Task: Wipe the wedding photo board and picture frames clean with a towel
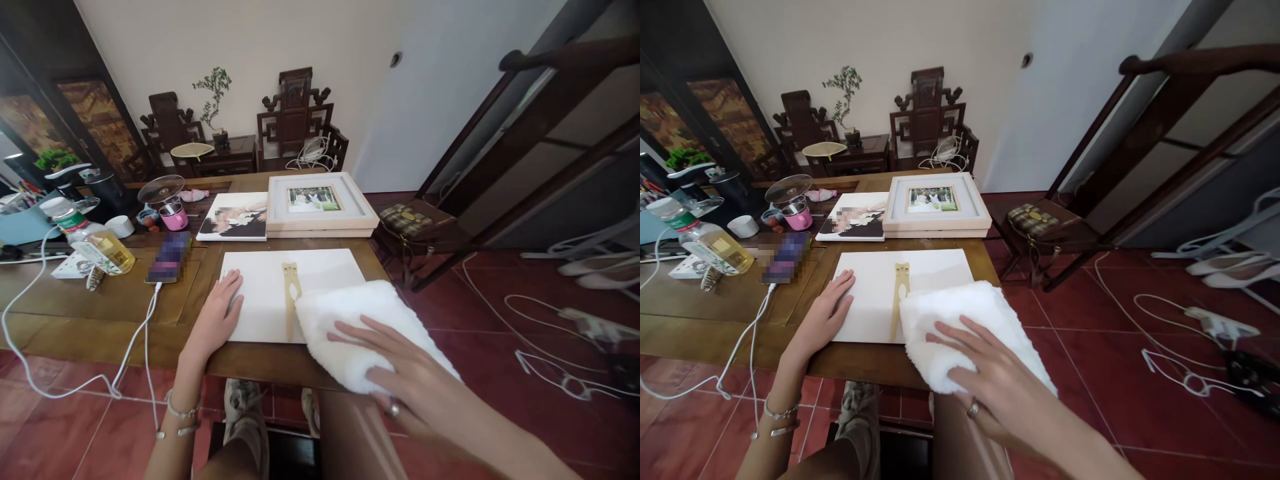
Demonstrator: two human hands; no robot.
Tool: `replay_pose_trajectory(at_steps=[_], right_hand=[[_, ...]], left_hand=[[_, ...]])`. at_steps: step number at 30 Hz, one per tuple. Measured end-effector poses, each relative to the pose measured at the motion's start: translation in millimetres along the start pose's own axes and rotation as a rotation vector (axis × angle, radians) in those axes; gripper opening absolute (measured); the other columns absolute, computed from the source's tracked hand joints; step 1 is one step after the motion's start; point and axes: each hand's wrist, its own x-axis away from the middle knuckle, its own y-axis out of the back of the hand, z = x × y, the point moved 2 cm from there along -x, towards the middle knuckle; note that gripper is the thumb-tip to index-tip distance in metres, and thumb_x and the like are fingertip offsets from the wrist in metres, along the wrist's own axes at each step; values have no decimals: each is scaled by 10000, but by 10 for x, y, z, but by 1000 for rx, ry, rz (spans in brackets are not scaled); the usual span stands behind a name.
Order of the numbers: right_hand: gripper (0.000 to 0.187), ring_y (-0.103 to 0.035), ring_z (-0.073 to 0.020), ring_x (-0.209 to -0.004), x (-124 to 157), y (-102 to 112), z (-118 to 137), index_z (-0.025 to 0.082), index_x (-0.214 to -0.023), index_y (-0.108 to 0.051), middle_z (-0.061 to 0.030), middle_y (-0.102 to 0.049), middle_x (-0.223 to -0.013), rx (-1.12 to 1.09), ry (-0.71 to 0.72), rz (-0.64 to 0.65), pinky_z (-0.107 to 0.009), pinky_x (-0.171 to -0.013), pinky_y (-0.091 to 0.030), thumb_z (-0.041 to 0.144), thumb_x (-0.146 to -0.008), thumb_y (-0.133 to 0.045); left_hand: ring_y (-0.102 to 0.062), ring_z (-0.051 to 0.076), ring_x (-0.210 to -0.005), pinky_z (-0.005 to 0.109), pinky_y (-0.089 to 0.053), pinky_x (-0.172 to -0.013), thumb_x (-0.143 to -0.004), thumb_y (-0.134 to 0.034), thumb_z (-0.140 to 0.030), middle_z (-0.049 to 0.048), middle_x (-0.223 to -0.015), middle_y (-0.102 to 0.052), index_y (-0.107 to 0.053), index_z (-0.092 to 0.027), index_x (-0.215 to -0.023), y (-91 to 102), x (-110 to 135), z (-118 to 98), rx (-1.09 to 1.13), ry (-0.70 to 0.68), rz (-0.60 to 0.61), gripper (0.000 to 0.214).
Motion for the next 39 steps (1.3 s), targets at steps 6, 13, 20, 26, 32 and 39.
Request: replay_pose_trajectory(at_steps=[6,13,20,26,32,39], right_hand=[[249,-603,-327,-1097,-431,-34,-766,205,-803,-648,-149,-683,-1117,82,-171,12,-519,-905,-490,254,-905,-427],[306,-629,-279,-842,-863,-150,-1257,202,-865,-610,-93,-628,-813,181,-360,75,-375,-732,-495,369,-953,-369],[254,-580,-319,-1127,-557,-154,-612,200,-788,-597,-154,-687,-1024,170,-266,-23,-492,-957,-446,236,-925,-387],[184,-544,-284,-1210,-163,58,110,240,-788,-625,-106,-658,-1210,20,-146,10,-524,-1015,-441,159,-848,-471],[194,-540,-310,-1212,-420,49,-124,224,-871,-662,-144,-664,-1175,6,-192,69,-508,-954,-493,252,-914,-476],[255,-386,-385,-1329,-1049,-367,-669,112,-1014,-625,-227,-581,-1281,149,-333,53,-620,-1028,-343,244,-944,-419]], left_hand=[[-314,233,-1416,486,-226,-1177,-956,-369,-288,144,-1484,-411,-482,-127,-1352,-5,6,-1,-5,-1,10,443],[-321,231,-1412,492,-231,-1175,-956,-378,-290,127,-1482,-419,-488,-158,-1349,-5,8,-1,13,0,-1,429],[-308,230,-1418,473,-223,-1182,-955,-368,-291,150,-1484,-409,-483,-103,-1350,-9,12,-3,3,9,7,452],[-321,237,-1412,497,-235,-1172,-953,-373,-294,138,-1481,-417,-490,-145,-1347,-12,10,10,10,-5,-2,436],[-316,237,-1414,494,-230,-1175,-954,-372,-298,137,-1482,-416,-486,-144,-1351,-4,8,3,12,-3,-1,441],[-313,233,-1416,473,-223,-1183,-956,-371,-300,144,-1481,-416,-484,-116,-1351,-2,9,4,8,2,2,451]])
